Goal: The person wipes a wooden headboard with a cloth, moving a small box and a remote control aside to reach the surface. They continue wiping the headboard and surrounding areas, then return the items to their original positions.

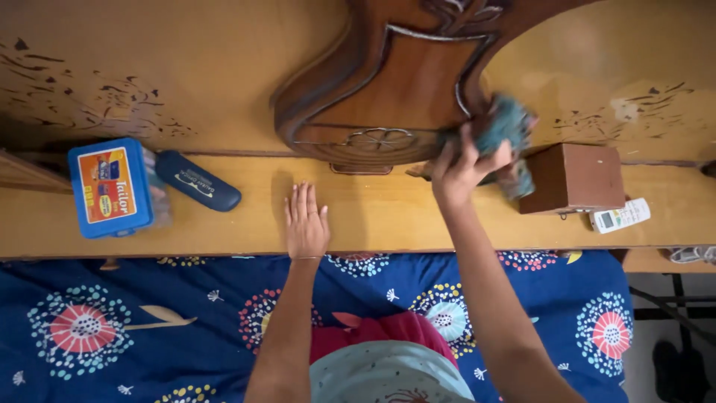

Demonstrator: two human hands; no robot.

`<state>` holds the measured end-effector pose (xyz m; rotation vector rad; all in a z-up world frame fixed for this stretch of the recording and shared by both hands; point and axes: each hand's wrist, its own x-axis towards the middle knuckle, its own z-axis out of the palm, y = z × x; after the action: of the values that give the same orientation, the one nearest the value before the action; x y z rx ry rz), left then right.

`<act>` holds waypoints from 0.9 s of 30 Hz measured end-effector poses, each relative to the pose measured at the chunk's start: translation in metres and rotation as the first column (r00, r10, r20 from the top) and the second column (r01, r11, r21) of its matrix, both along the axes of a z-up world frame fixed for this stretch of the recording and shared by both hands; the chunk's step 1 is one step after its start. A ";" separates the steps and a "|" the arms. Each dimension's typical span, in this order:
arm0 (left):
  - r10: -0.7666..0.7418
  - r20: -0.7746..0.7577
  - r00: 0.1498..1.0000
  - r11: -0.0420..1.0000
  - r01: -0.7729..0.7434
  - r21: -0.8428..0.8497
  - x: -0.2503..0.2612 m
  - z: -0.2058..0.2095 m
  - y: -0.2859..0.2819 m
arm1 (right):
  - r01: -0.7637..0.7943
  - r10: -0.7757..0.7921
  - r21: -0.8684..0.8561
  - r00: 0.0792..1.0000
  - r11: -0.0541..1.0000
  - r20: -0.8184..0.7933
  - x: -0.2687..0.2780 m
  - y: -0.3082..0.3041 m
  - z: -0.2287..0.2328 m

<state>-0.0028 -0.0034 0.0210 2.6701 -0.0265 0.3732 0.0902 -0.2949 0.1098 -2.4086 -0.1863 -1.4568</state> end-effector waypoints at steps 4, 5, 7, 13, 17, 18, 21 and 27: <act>-0.015 -0.002 1.000 1.000 0.015 0.006 0.000 0.000 -0.001 | -0.076 0.056 -0.083 0.974 0.994 -0.219 -0.025 -0.002 -0.072; -0.015 0.016 1.000 1.000 0.015 0.006 -0.001 -0.001 -0.002 | -0.146 0.096 -0.136 0.942 0.980 -0.322 -0.032 0.010 -0.060; -0.013 0.034 0.999 1.000 0.013 0.007 -0.001 -0.003 0.000 | -0.223 0.129 -0.179 0.897 0.958 -0.423 -0.036 0.027 -0.036; -0.027 0.054 0.998 1.000 0.026 0.012 0.001 -0.006 0.002 | -0.351 0.329 -0.198 0.934 0.915 -0.139 -0.005 0.034 0.079; -0.010 0.029 1.000 1.000 0.011 -0.022 0.001 0.002 0.000 | -0.280 0.306 -0.217 0.947 0.935 0.097 0.007 0.050 0.089; -0.006 0.011 1.000 1.000 0.007 -0.030 -0.002 0.005 -0.001 | -0.282 0.310 -0.253 0.947 0.925 0.078 0.009 0.053 0.073; -0.020 0.018 1.000 1.000 0.020 -0.022 0.000 0.003 0.001 | -0.423 0.362 -0.610 0.903 0.670 -0.229 0.002 0.050 0.011; 0.015 0.033 0.999 1.000 -0.015 0.013 0.002 0.006 0.000 | -0.593 0.341 -0.476 0.787 0.650 -0.514 -0.008 -0.037 -0.025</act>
<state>-0.0011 -0.0032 0.0270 2.6781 -0.0189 0.4236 0.0823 -0.3317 0.0849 -2.7438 -1.2914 -0.7059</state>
